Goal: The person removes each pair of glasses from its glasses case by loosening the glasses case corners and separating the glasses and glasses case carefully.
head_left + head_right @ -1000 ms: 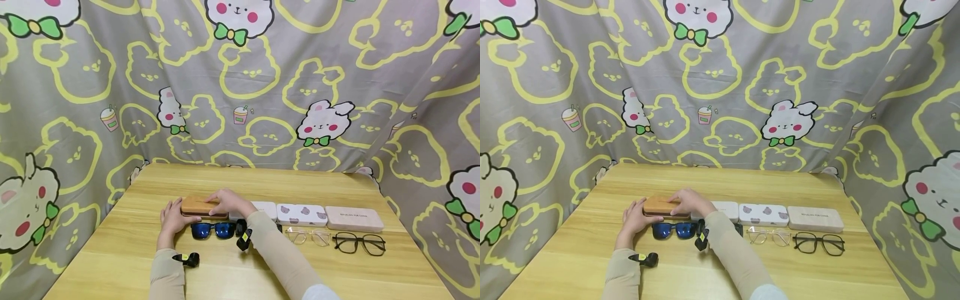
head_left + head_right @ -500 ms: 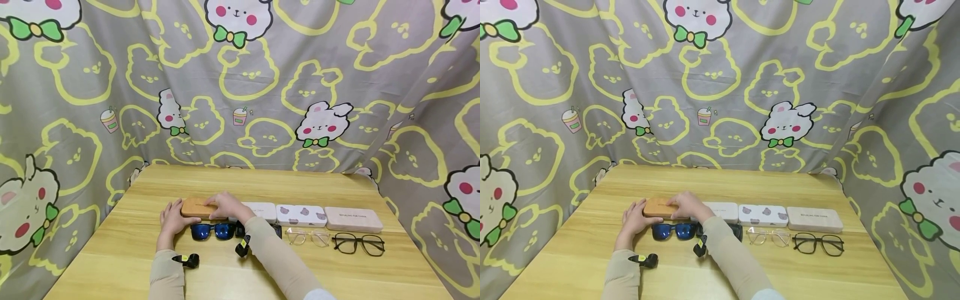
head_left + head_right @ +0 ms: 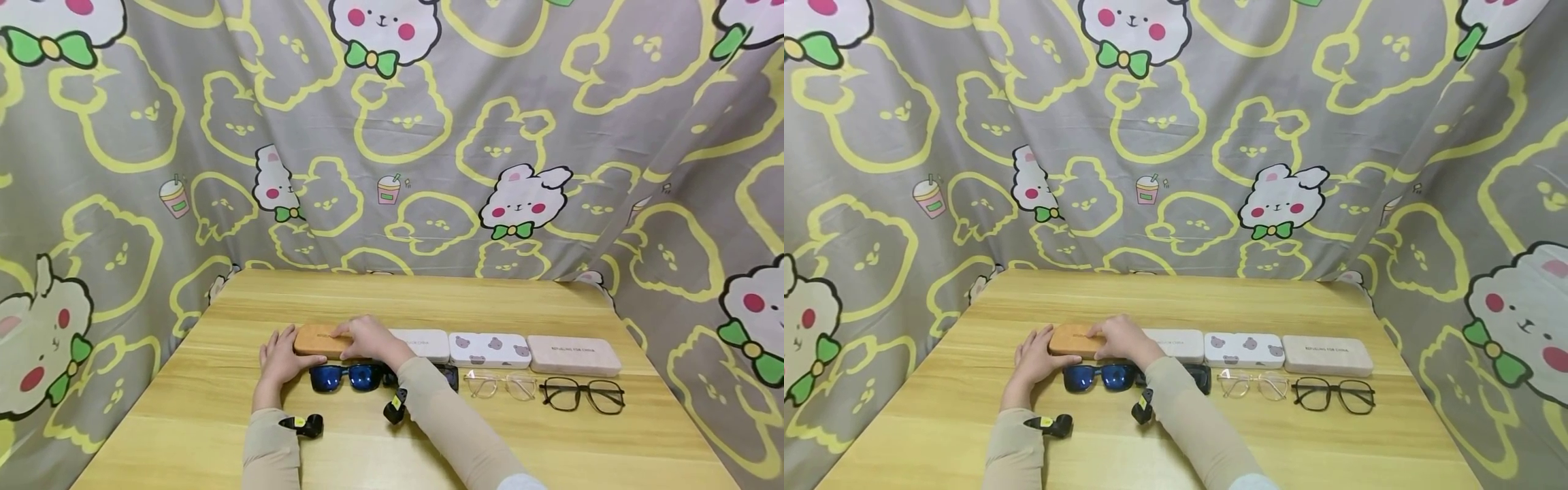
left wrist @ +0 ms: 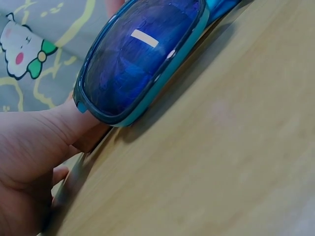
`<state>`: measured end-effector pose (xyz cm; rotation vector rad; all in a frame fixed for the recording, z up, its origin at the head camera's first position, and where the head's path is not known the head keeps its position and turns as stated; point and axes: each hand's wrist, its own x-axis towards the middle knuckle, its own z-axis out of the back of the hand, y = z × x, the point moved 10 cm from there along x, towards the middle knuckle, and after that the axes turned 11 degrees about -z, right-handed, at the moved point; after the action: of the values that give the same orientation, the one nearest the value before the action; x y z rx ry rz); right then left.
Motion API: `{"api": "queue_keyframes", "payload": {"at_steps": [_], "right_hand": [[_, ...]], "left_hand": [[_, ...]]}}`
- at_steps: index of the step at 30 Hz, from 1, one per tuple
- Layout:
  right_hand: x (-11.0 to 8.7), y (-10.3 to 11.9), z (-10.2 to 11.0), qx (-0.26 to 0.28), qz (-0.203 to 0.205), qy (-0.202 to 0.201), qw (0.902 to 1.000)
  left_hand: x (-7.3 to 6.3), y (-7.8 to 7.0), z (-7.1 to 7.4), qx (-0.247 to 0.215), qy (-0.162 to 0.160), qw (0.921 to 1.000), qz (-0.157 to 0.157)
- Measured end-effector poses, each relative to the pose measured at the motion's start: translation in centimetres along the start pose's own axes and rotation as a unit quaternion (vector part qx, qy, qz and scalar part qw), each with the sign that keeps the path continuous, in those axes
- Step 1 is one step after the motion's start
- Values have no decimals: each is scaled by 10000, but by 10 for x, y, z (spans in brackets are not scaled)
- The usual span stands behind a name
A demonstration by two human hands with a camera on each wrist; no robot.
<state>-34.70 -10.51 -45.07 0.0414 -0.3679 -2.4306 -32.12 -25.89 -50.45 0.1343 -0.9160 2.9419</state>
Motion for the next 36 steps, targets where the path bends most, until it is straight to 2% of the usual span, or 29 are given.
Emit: {"api": "queue_keyframes", "payload": {"at_steps": [15, 21, 26, 30, 36], "right_hand": [[-8, 5, 0, -529, 17, 219, 9984], [-10, 4, 0, -767, -94, 262, 9967], [-13, 6, 3, -898, 24, 260, 9956], [-18, 3, 8, -821, 103, 284, 9962], [-29, -10, 18, -544, -128, 358, 9978]], "left_hand": [[0, 0, -2, -221, 296, 9993, -43], [-1, -3, 4, -332, 359, 9988, -41], [-3, -12, 12, -472, 339, 9982, -159], [-6, -18, 15, -799, 440, 9958, -107], [-12, -27, 25, -1024, 498, 9935, 19]]}}
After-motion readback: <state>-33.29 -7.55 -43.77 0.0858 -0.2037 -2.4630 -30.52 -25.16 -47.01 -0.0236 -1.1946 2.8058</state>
